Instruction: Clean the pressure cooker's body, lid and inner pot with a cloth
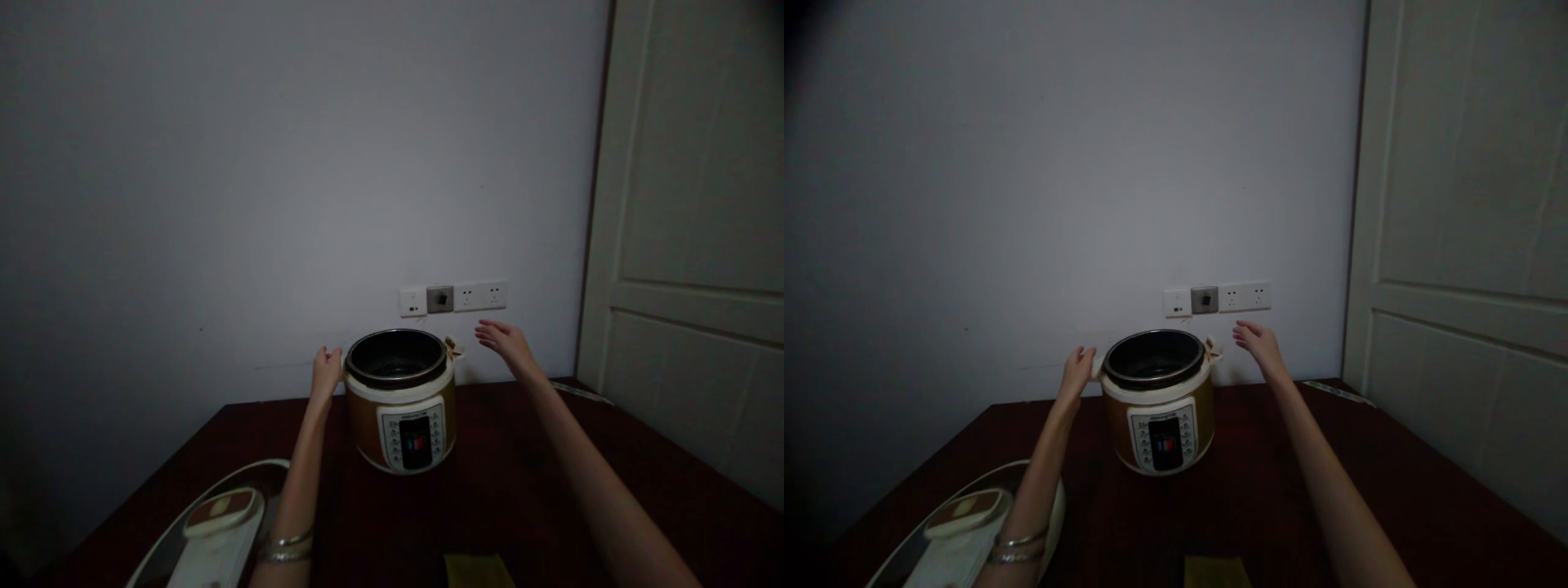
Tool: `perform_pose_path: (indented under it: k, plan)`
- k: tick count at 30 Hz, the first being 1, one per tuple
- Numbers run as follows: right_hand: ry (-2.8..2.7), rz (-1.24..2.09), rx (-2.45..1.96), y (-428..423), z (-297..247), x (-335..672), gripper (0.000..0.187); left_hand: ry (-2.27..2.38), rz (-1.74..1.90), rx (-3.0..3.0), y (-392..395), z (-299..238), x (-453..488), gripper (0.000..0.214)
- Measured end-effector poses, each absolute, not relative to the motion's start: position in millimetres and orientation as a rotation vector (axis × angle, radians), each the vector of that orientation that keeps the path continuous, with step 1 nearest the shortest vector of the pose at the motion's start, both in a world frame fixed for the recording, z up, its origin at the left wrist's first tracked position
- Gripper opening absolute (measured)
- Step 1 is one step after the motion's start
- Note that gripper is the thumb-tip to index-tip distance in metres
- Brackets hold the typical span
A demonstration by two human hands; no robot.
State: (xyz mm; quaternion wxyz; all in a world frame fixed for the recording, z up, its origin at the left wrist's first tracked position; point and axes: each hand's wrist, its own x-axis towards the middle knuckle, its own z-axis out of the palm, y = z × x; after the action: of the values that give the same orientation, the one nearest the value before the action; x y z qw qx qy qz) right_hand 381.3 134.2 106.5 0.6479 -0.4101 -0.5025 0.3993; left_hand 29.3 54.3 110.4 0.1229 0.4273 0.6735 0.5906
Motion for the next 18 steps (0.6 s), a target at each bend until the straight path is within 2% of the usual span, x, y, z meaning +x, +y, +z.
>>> perform_pose_path:
  k: [2,6,9,18]
  plan:
    - [-0.876,1.117,-0.823,131.2,81.0,380.0,0.016,1.923,1.840,1.079,50.6,92.2,34.0,0.047]
    - [-0.759,1.249,-0.780,129.7,53.1,367.4,0.010,1.851,2.096,0.882,49.0,67.0,34.2,0.035]
    - [-0.725,1.312,-0.741,134.8,52.4,358.4,0.009,1.660,2.071,0.861,50.5,59.5,33.3,0.024]
    - [-0.679,1.447,-0.665,146.9,53.9,349.5,0.008,1.013,2.083,0.487,48.0,77.1,45.0,0.015]
